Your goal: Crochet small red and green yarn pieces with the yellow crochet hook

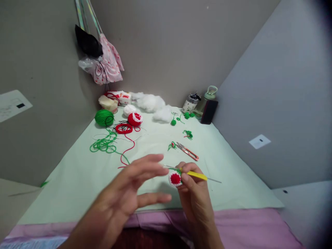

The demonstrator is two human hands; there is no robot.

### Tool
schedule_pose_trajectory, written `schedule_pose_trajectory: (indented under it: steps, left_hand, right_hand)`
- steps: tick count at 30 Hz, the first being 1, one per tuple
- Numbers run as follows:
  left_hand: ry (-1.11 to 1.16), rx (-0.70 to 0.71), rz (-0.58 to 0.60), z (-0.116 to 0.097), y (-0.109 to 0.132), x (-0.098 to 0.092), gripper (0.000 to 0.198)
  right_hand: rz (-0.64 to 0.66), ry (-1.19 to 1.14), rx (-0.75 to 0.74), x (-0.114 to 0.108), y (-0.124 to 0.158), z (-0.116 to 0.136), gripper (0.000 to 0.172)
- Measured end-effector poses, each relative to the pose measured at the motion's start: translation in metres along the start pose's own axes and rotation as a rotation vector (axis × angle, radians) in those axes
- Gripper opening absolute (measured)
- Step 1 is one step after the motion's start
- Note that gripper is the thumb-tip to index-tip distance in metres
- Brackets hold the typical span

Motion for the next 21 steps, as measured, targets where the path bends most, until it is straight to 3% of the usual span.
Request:
schedule_pose_trajectory:
  steps: [3, 8, 10, 13, 15, 18, 21]
  left_hand:
    - [0.057, -0.024, 0.095, -0.001, -0.035, 0.022, 0.083]
    - [0.061, 0.099, 0.059, 0.000, -0.060, 0.029, 0.065]
    - [0.139, 0.047, 0.036, 0.002, -0.065, 0.029, 0.066]
    - [0.313, -0.132, -0.005, 0.007, -0.075, 0.031, 0.073]
    - [0.408, -0.163, -0.062, 0.008, -0.083, 0.030, 0.066]
    - [0.380, 0.028, -0.118, 0.006, -0.088, 0.020, 0.059]
    - [-0.093, 0.344, -0.049, 0.002, -0.080, 0.008, 0.074]
  right_hand:
    - [-0.042, 0.044, -0.084, 0.003, 0.002, 0.002, 0.021]
    - [-0.084, 0.149, -0.316, 0.005, 0.007, 0.002, 0.009]
    - [-0.087, 0.192, -0.378, 0.005, 0.009, 0.002, 0.009]
    - [0.030, 0.245, -0.429, 0.008, 0.015, 0.002, 0.012]
    - [0.176, 0.248, -0.413, 0.010, 0.020, 0.002, 0.010]
    - [0.270, 0.183, -0.330, 0.006, 0.021, 0.002, 0.008]
    - [0.209, 0.125, -0.259, -0.005, 0.015, 0.000, 0.007]
Point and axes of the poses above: each hand's wrist, its own y-axis away from the middle knuckle, its own x-axis out of the palm, z = x × y, the point moved 2 cm from there along -y, towards the middle knuckle, and after that the axes turned 13 degrees about y, right-handed, at the moved point
